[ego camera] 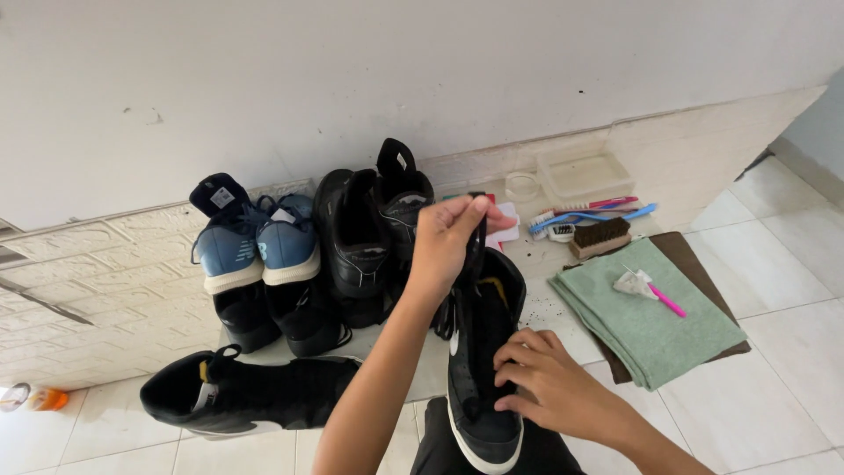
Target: The person cleans the sole of a shoe using a cloth and then proceeds to lace up a black sneaker.
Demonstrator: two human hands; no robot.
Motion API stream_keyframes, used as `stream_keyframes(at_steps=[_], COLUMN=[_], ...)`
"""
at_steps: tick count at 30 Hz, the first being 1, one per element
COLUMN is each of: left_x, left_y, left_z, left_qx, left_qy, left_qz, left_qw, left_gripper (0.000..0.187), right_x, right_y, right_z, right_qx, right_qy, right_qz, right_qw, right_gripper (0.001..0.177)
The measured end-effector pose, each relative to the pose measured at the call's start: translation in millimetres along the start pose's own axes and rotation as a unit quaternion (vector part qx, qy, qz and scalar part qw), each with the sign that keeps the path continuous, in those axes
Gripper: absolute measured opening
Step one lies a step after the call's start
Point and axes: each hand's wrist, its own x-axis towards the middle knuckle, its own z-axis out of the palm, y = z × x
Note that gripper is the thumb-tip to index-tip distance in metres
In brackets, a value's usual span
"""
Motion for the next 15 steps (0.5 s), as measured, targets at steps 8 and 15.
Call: stream_keyframes(at_steps=[8,15], left_x=[7.7,7.0], left_y=[-61.4,-51.5], left_z=[-11.7,-14.2], left_qx=[-0.014,0.149], left_qy=[0.009,-0.084], left_qz=[-0.08,-0.092], left_qw=[0.997,0.981], left_gripper=[0.028,0.03], right_x=[10.7,16.1], right_y=[-2.8,-2.5], right_z=[4.6,16.3], right_qx=[-0.139,-0.233], right_qy=[-0.058,-0.105], right_qz=[-0.011,-0.011], right_qw=[0.989,0.967], right_gripper=[0.023,0.015])
